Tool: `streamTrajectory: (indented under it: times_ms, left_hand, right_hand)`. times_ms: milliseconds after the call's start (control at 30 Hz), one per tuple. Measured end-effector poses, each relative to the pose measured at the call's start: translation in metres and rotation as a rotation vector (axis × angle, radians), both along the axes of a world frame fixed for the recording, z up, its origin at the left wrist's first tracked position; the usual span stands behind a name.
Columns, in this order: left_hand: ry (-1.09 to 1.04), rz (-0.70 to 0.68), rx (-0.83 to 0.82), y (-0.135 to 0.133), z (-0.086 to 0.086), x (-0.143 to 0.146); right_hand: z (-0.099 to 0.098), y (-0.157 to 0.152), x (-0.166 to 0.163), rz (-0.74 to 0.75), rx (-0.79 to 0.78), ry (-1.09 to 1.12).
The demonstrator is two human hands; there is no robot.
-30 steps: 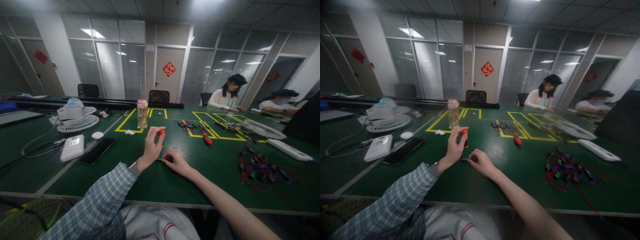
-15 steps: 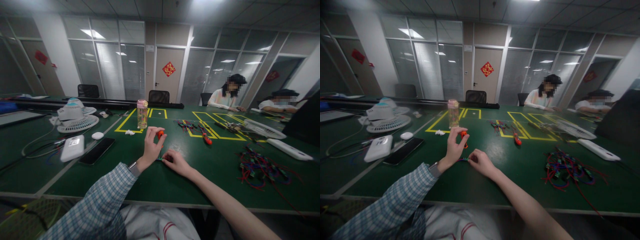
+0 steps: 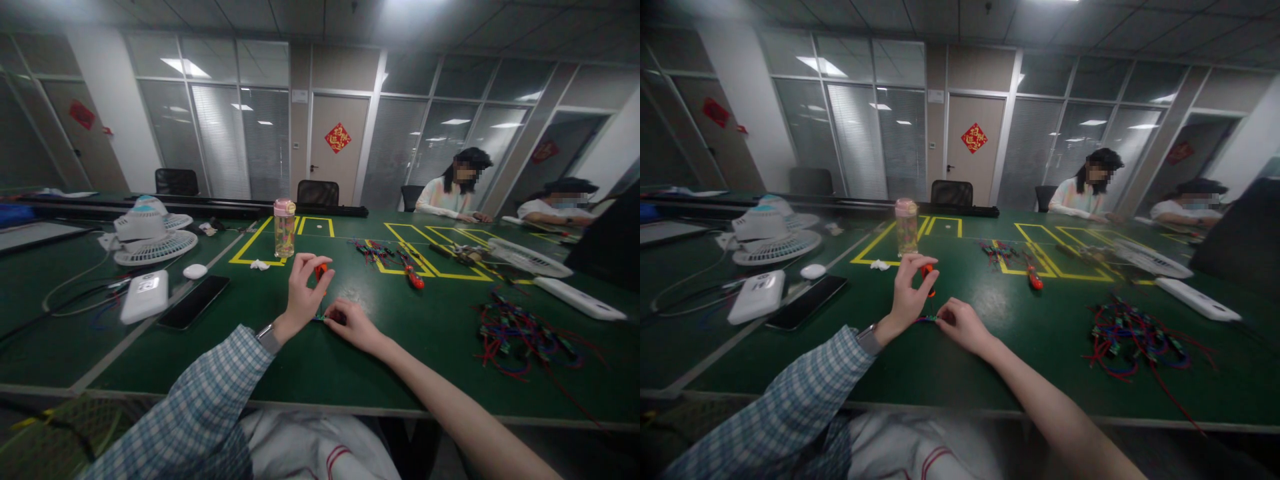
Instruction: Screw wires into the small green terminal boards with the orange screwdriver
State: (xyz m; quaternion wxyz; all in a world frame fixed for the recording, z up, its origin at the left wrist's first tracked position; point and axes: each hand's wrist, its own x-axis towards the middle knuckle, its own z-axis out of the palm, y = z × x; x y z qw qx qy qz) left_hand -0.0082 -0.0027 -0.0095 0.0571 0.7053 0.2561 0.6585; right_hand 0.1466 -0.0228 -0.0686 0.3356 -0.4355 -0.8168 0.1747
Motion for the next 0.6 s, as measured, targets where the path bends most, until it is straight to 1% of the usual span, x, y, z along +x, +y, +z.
streamTrajectory:
  times_ms: [67, 267, 333, 400, 533, 600]
  left_hand:
    - [0.003, -0.017, -0.012, 0.0010, -0.0009, 0.0005]
    - [-0.020, -0.161, -0.130, 0.0027, -0.0064, 0.0007]
    - [-0.020, -0.183, -0.144, 0.0015, -0.0057, 0.0004]
    - [0.000, -0.170, -0.128, -0.0001, -0.0038, -0.0001]
    - [0.028, -0.041, -0.056, -0.0008, -0.0006, -0.0008]
    - [0.027, -0.003, -0.040, 0.0002, -0.0006, -0.0006]
  right_hand:
    - [0.0006, -0.0005, -0.0001, -0.002, -0.007, -0.001]
    - [-0.0013, 0.0005, 0.0001, 0.006, -0.002, 0.001]
    - [-0.0016, 0.0006, 0.0003, 0.005, 0.000, 0.004]
    - [-0.0015, 0.0004, 0.0005, 0.009, 0.001, 0.008]
    - [-0.0018, 0.0005, 0.0010, 0.010, 0.001, 0.013]
    - [-0.0024, 0.0009, 0.0010, 0.009, 0.001, 0.012]
